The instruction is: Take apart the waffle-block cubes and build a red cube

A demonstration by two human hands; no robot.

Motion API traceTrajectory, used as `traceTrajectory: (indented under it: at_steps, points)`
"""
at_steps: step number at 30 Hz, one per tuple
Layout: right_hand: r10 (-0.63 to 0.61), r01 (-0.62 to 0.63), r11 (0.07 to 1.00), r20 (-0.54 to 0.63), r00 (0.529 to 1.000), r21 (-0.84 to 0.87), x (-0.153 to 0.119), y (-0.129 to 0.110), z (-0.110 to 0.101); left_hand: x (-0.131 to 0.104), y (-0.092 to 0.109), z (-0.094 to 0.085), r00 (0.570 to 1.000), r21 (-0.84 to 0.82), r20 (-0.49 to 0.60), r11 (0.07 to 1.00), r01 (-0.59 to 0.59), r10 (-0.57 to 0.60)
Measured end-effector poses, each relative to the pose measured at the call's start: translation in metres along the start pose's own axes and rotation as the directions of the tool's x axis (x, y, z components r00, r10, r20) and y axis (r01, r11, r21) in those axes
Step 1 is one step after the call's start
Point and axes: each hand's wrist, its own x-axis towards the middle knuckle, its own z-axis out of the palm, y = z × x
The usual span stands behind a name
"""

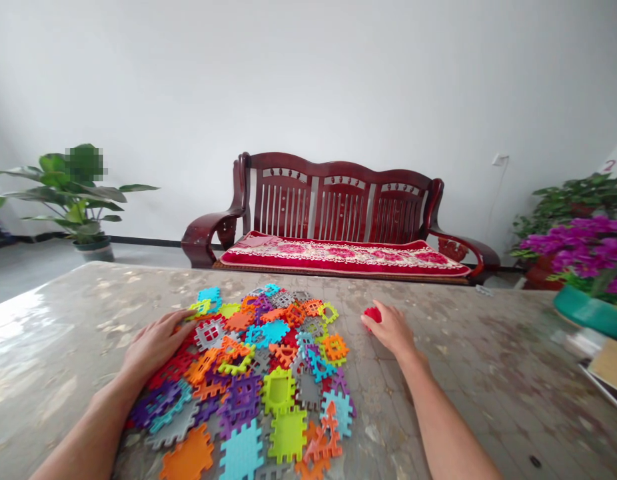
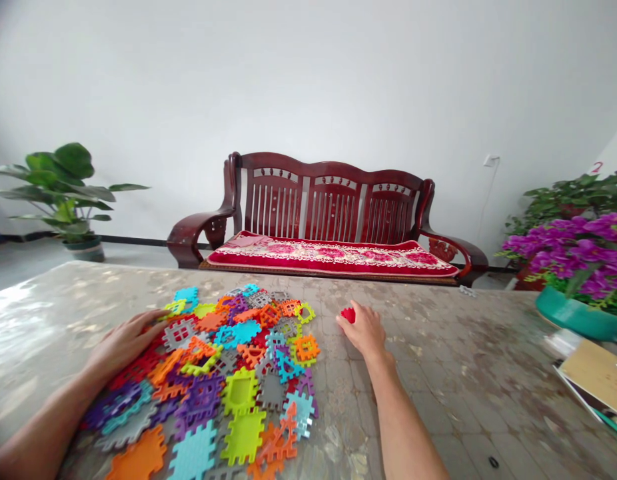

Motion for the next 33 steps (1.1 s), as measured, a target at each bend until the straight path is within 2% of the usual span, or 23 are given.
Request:
traceTrajectory:
  at_steps: [8,15,19,25,30,33]
  points:
    - [-0.002,0.004,0.999,0.056,0.998,-0.032,0.001,0.002,0.004,-0.001,0.002,-0.001,1.0,-0.015,0.008,1.0,-0.005,0.005]
    - [-0.028,0.032,0.992,0.033,0.999,-0.125,0.001,0.001,0.005,-0.002,0.004,-0.003,1.0,-0.011,0.015,1.0,0.006,-0.006]
    - [-0.031,0.033,0.986,0.019,0.999,-0.165,-0.001,-0.008,0.004,-0.003,0.004,-0.003,1.0,-0.017,0.002,1.0,0.002,-0.002]
    - [-0.001,0.004,0.995,0.028,1.0,-0.097,0.0,-0.02,0.004,-0.005,0.008,-0.006,0.999,0.012,0.025,0.999,0.03,-0.03]
    - [-0.041,0.038,0.999,0.107,0.993,0.027,0.013,0.006,0.004,-0.004,0.006,-0.005,1.0,-0.009,0.027,1.0,0.011,-0.011]
    - [-0.174,0.165,0.981,0.089,0.981,0.101,0.02,0.023,0.005,-0.003,0.005,-0.004,1.0,-0.015,0.022,1.0,0.01,-0.01]
